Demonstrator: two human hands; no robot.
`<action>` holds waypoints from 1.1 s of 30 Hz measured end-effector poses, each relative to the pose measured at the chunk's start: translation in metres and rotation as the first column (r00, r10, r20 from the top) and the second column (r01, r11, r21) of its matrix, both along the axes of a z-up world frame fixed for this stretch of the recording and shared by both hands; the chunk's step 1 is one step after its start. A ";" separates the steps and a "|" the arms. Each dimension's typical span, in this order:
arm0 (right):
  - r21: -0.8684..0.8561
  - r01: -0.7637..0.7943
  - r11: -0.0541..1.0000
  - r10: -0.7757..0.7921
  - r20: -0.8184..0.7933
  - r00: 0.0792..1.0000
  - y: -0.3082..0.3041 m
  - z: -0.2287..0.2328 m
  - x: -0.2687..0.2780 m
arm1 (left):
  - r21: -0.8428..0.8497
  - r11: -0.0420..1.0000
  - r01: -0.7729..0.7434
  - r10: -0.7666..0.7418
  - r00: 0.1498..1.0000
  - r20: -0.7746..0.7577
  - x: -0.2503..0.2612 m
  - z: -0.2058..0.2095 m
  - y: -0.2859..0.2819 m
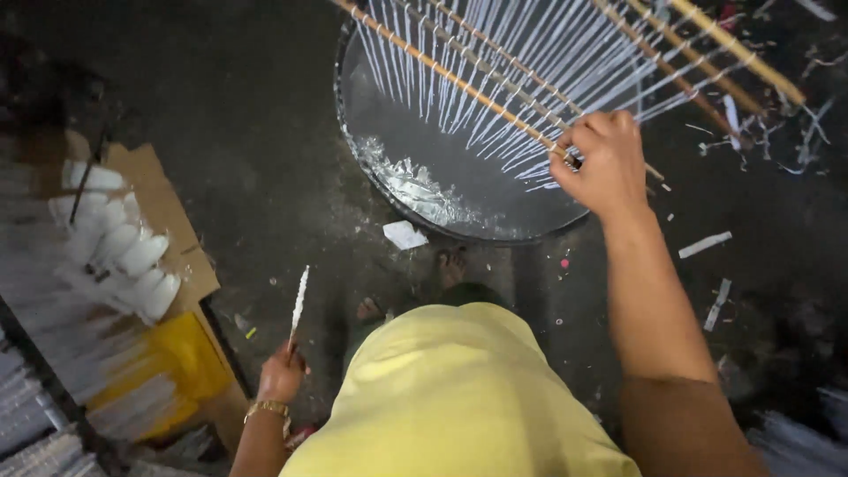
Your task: Hand-dipping multiple candle wicks simultaneously by lowering a wooden frame into a vat of molten wax and then hanging them to cool.
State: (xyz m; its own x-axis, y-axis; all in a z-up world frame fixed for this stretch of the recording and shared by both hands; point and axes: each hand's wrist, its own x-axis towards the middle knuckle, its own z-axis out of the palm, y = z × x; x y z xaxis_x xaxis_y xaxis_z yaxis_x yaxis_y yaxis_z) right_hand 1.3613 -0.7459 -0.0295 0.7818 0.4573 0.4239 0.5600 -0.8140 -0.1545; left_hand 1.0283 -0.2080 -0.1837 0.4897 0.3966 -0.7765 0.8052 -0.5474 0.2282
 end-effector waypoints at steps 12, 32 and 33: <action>0.137 -0.050 0.989 0.051 0.001 0.999 -0.008 -0.062 0.014 | -0.001 0.989 -0.151 0.150 0.986 -0.073 -0.038 -0.013 -0.030; 0.120 0.012 0.993 0.001 -0.108 0.994 -0.018 -0.198 0.024 | -0.005 0.986 -0.166 0.165 0.982 -0.091 -0.032 0.024 -0.063; 0.112 0.021 0.993 -0.009 -0.105 0.994 -0.018 -0.202 0.025 | -0.004 0.988 -0.152 0.151 0.984 -0.098 -0.029 0.028 -0.064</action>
